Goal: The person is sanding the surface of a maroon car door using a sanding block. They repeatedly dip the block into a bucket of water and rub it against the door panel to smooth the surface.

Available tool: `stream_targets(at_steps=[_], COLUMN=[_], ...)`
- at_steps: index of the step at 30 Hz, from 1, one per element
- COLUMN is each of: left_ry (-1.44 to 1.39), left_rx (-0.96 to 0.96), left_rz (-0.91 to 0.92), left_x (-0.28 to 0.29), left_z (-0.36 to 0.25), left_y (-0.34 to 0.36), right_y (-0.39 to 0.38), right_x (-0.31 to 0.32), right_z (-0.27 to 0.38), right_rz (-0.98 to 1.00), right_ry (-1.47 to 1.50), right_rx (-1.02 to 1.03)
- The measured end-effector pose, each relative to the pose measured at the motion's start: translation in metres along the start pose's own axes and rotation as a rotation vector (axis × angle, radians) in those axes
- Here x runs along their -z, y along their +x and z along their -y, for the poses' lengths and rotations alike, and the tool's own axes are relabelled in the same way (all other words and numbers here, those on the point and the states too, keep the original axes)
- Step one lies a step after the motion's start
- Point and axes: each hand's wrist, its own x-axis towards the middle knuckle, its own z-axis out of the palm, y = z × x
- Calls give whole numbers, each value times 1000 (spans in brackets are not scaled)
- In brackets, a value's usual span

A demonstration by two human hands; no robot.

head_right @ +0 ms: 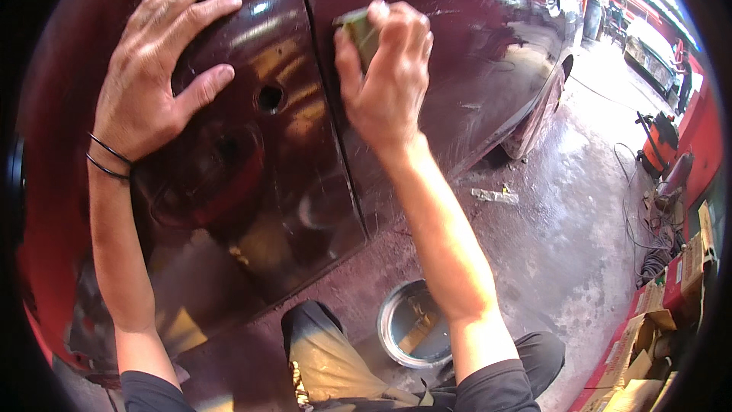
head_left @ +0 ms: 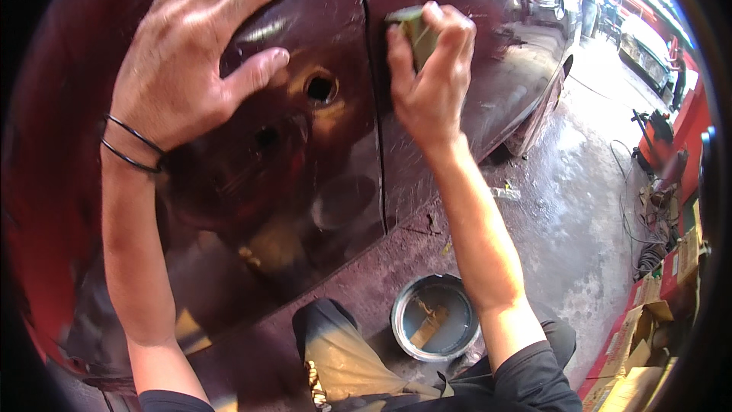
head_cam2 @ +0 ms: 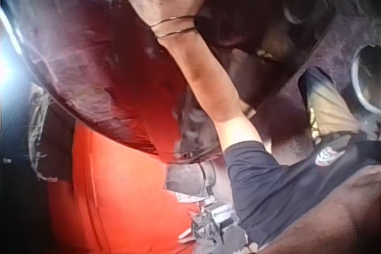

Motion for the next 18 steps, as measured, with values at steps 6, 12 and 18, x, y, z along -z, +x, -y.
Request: stream_targets(at_steps=[6,12,18], left_ry=[117,-12,65], left_rx=[47,-5,21], left_rz=[41,-79,-24], left_x=[-4,-5,4], left_z=[1,-11,-25], left_y=[-6,-9,-7], right_y=[-125,-107,-59], right_x=[28,33,5], right_z=[16,23,21], right_rz=[71,127,29], right_ry=[25,-9,-7], right_rx=[8,59,84])
